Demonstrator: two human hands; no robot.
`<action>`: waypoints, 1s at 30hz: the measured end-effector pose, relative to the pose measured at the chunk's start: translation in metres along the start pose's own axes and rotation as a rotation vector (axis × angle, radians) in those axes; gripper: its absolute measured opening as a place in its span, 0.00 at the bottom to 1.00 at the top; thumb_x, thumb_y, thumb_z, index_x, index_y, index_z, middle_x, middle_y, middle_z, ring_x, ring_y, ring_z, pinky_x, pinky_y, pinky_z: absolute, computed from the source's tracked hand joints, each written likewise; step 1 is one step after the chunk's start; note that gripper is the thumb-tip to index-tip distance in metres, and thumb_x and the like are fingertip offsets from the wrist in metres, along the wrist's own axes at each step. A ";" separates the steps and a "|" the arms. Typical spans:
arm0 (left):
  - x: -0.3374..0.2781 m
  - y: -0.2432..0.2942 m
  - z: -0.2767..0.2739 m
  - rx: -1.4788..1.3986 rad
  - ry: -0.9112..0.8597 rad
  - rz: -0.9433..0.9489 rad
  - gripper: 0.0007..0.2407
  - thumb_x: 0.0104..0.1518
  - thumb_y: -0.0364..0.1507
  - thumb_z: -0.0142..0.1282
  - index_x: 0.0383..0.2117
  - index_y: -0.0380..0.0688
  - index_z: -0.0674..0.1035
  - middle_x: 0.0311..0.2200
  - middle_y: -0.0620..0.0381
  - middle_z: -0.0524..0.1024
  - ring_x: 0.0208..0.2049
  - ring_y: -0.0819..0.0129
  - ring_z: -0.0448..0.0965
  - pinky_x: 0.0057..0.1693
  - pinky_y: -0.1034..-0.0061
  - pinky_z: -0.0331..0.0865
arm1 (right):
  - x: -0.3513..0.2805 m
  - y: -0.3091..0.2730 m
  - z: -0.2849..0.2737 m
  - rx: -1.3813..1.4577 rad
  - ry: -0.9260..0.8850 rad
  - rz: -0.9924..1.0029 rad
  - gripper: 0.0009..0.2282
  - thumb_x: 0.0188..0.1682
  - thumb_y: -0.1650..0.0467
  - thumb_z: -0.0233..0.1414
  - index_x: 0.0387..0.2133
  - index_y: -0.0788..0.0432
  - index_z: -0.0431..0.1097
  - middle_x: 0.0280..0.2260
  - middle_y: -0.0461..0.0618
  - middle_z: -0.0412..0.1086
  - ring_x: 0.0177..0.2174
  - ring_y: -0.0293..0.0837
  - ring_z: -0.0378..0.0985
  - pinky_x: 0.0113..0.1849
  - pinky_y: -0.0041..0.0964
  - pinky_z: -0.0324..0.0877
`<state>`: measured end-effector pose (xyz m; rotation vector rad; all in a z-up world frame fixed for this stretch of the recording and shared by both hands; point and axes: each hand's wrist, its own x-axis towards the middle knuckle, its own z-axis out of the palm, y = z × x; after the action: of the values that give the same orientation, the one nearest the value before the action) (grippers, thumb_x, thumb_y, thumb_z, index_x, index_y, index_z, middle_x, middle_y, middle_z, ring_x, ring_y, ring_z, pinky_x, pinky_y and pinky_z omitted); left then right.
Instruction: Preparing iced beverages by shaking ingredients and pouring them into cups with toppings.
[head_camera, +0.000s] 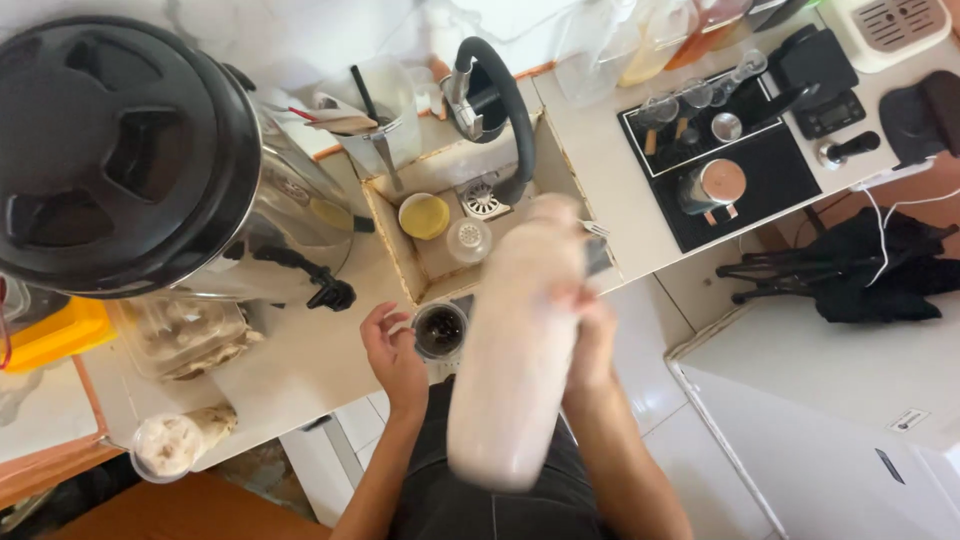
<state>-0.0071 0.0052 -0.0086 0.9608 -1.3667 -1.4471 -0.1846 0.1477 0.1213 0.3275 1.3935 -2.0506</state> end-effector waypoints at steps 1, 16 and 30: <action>0.004 -0.001 0.001 -0.010 -0.006 -0.007 0.17 0.57 0.14 0.43 0.53 0.36 0.70 0.52 0.54 0.67 0.49 0.68 0.72 0.50 0.78 0.70 | -0.027 -0.022 0.028 -0.095 -0.333 -0.059 0.44 0.35 0.61 0.54 0.68 0.68 0.51 0.52 0.63 0.63 0.52 0.55 0.69 0.52 0.46 0.66; 0.000 0.003 0.013 -0.063 -0.040 -0.056 0.18 0.56 0.12 0.45 0.53 0.38 0.70 0.47 0.56 0.70 0.44 0.71 0.75 0.51 0.79 0.70 | -0.009 -0.007 0.023 -0.061 -0.423 0.044 0.42 0.32 0.64 0.54 0.68 0.48 0.48 0.57 0.55 0.61 0.55 0.52 0.68 0.54 0.47 0.68; -0.012 -0.014 0.023 -0.083 -0.029 -0.065 0.18 0.55 0.13 0.44 0.52 0.37 0.71 0.44 0.57 0.70 0.41 0.72 0.74 0.52 0.78 0.70 | -0.004 0.007 -0.003 0.044 -0.387 0.286 0.47 0.30 0.60 0.63 0.65 0.70 0.53 0.54 0.71 0.60 0.50 0.64 0.68 0.51 0.59 0.68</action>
<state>-0.0267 0.0238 -0.0208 0.9417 -1.2965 -1.5592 -0.1777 0.1502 0.1166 0.1282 1.0060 -1.7935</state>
